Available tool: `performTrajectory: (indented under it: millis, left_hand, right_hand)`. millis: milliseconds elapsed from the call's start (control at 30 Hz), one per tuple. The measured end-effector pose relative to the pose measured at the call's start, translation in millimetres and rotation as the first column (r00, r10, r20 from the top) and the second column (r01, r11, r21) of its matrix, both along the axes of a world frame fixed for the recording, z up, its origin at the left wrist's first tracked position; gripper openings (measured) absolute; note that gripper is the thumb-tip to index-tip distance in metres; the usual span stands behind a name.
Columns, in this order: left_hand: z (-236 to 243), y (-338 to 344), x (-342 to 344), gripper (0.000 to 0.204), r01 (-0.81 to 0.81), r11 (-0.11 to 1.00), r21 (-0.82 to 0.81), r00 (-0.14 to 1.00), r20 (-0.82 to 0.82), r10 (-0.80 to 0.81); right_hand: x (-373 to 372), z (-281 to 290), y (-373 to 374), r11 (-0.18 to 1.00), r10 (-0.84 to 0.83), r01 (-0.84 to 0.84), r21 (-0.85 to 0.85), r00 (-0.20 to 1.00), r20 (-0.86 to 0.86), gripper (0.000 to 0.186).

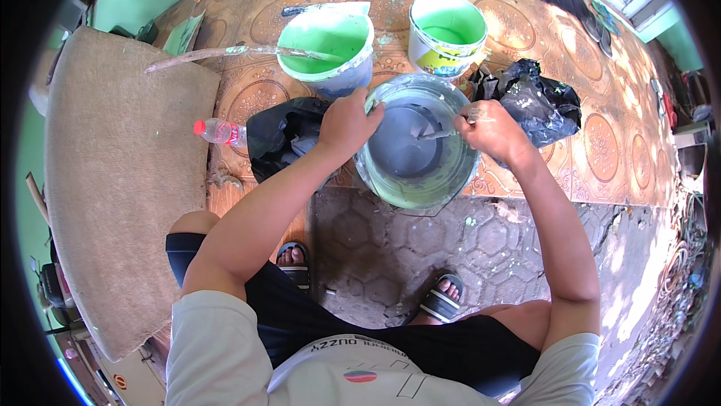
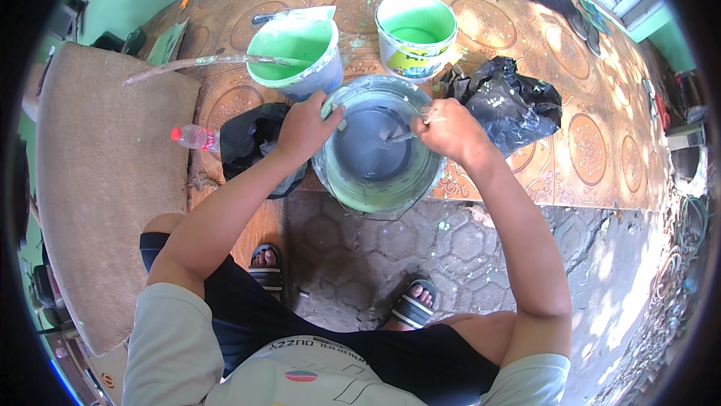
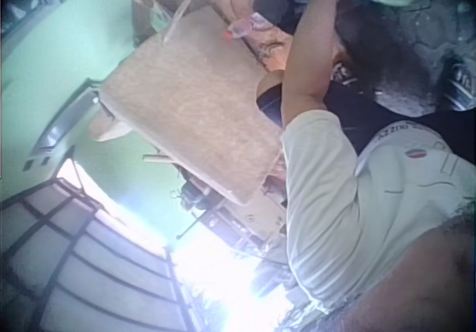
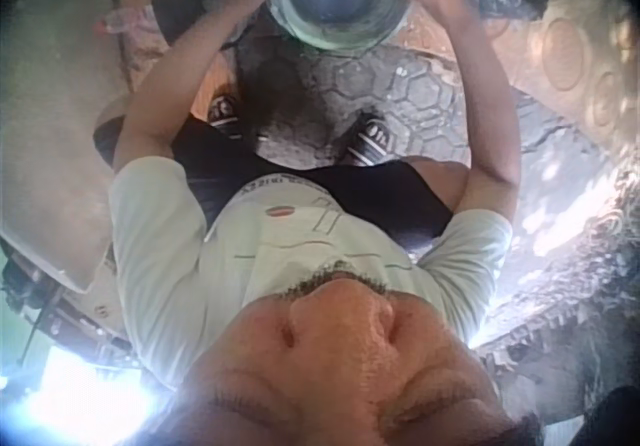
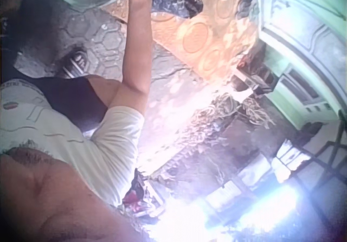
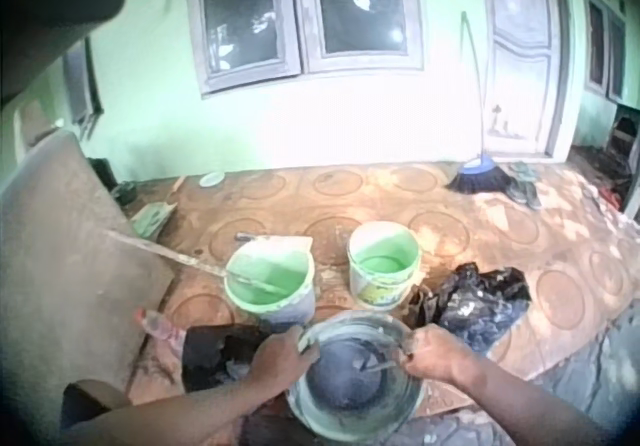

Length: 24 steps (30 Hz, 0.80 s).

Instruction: The person stirs a grey liquid in a bucket with a stick, then pours the mixture into a plastic bag. They add water from a bottle and continue stirring the contents in the bucket.

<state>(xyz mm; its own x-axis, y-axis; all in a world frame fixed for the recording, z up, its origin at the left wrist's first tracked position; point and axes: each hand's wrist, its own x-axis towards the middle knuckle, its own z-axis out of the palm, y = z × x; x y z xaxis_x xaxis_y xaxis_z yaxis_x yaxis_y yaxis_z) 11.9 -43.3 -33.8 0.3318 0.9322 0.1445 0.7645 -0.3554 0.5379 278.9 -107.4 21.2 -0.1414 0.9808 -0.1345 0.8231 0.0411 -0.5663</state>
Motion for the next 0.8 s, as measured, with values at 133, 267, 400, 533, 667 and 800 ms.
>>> performTrajectory:
  millis: [133, 267, 400, 533, 667, 800]
  left_hand:
    - [7, 4, 6, 0.037, 0.014, 0.997, 0.071, 1.000, -0.019, -0.013]
    - [4, 7, 8, 0.036, 0.021, 0.992, 0.125, 0.999, -0.028, -0.018]
    - [5, 5, 8, 0.035, 0.022, 0.991, 0.133, 0.998, -0.067, -0.013]
    - [11, 2, 16, 0.034, 0.037, 0.992, 0.118, 0.995, -0.097, -0.026]
    - [11, 1, 17, 0.032, 0.051, 0.989, 0.140, 0.983, -0.181, -0.025]
    - [13, -1, 21, 0.033, 0.065, 0.983, 0.174, 0.990, -0.138, -0.041]
  right_hand:
    - [-5, -11, -12, 0.982, -0.020, -0.023, -0.187, 0.974, -0.228, 0.023]
    - [-8, -25, -20, 0.996, 0.035, -0.029, 0.080, 0.996, -0.076, 0.023]
    - [-28, -13, -23, 0.997, 0.074, -0.073, 0.021, 0.996, -0.053, 0.023]
    - [-19, -18, -24, 0.987, 0.001, -0.021, 0.160, 0.992, 0.124, 0.022]
    - [-29, -9, -28, 0.993, 0.076, -0.074, 0.090, 0.997, -0.021, 0.024]
    - [-28, -7, -35, 0.996, -0.044, 0.043, 0.082, 0.999, 0.012, 0.026]
